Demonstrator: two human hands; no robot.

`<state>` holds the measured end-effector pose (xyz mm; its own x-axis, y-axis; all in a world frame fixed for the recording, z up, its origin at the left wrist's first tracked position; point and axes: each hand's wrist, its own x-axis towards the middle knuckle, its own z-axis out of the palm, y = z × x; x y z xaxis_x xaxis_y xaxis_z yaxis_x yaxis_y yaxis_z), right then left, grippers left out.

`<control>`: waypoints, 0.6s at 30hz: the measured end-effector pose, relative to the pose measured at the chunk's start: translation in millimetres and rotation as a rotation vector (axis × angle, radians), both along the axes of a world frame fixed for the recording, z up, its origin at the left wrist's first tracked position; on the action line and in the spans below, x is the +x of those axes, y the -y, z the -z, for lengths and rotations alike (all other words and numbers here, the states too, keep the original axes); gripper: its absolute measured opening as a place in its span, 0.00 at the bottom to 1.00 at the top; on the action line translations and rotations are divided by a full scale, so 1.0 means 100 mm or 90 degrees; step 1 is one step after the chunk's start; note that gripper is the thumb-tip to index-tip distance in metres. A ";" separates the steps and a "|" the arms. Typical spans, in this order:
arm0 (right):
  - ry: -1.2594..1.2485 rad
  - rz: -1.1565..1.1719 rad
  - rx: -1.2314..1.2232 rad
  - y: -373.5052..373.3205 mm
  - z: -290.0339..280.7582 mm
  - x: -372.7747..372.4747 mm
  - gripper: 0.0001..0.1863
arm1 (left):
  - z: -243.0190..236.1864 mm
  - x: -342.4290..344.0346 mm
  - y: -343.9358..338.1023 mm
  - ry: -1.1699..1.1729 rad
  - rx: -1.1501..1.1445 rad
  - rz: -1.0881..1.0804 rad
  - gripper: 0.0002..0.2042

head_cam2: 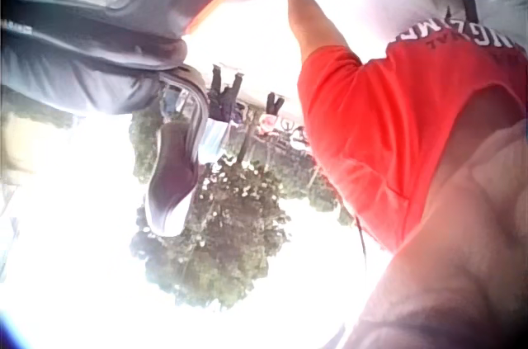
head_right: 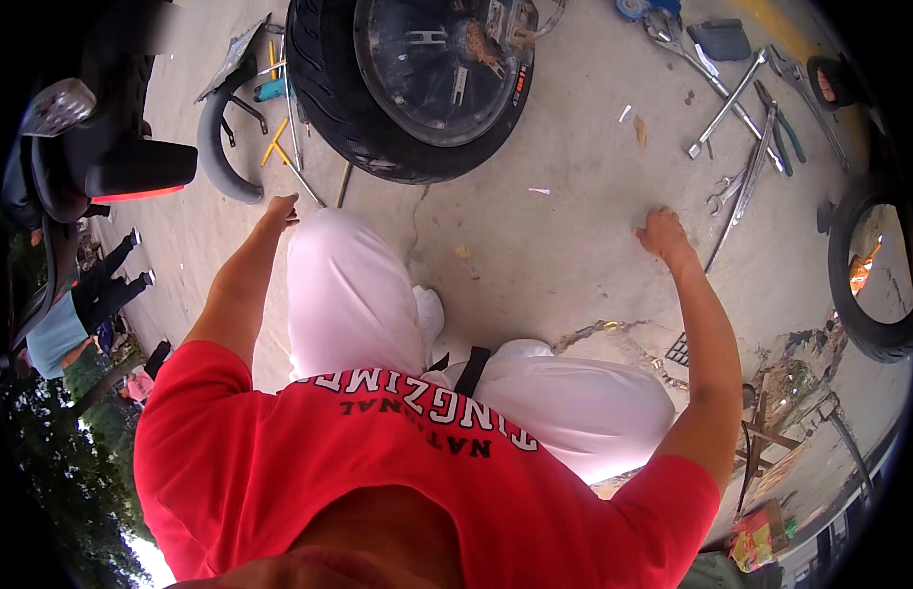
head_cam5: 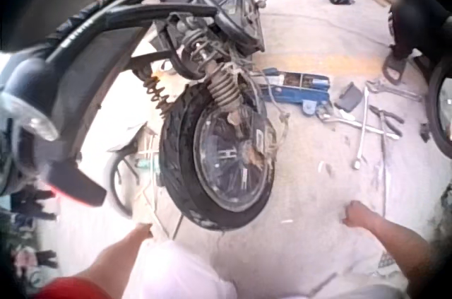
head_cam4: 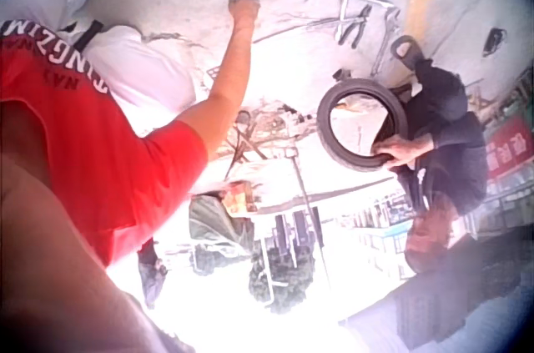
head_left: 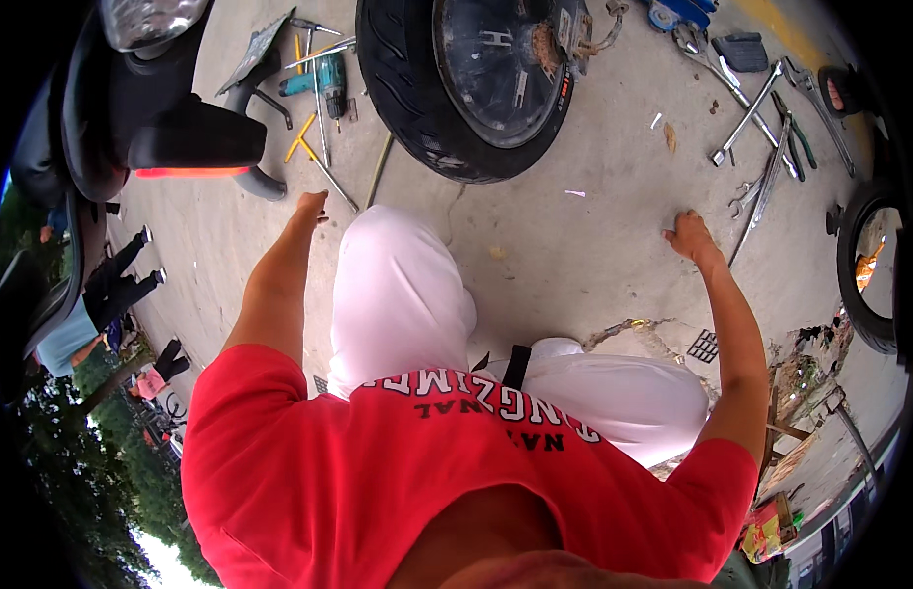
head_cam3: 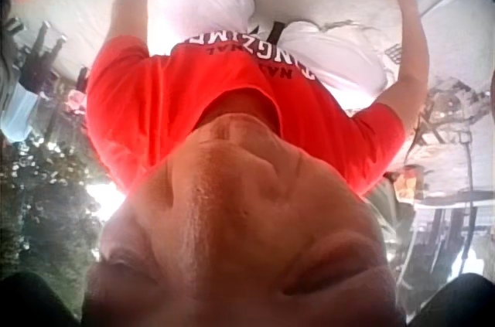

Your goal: The person removes a motorcycle tire, inflates it with an air hose, and then reinstalls it onto the motorcycle. They use a T-handle wrench to tighten the axle nut and secure the wheel.

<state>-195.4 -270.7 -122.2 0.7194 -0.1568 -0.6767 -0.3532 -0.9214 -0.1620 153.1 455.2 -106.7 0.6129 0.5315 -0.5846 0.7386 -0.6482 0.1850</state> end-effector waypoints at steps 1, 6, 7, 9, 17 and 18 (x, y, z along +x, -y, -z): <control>0.017 0.005 -0.001 -0.01 0.00 0.02 0.26 | 0.13 0.00 -0.07 0.019 -0.059 -0.075 0.20; 0.055 -0.003 -0.064 -0.11 -0.03 -0.04 0.26 | 0.62 0.06 -0.04 0.009 -0.119 -0.097 0.13; 0.052 -0.006 -0.066 -0.12 -0.02 -0.06 0.26 | 0.65 0.07 0.01 0.014 -0.110 -0.098 0.11; 0.053 -0.001 -0.064 -0.08 0.00 -0.09 0.26 | 0.61 0.23 0.09 0.015 -0.091 -0.091 0.08; 0.032 -0.030 -0.073 -0.12 -0.07 -0.05 0.24 | 0.54 0.22 0.01 0.008 -0.122 -0.101 0.05; 0.047 -0.035 -0.075 -0.13 -0.07 -0.05 0.24 | 0.54 0.25 0.02 0.010 -0.114 -0.097 0.05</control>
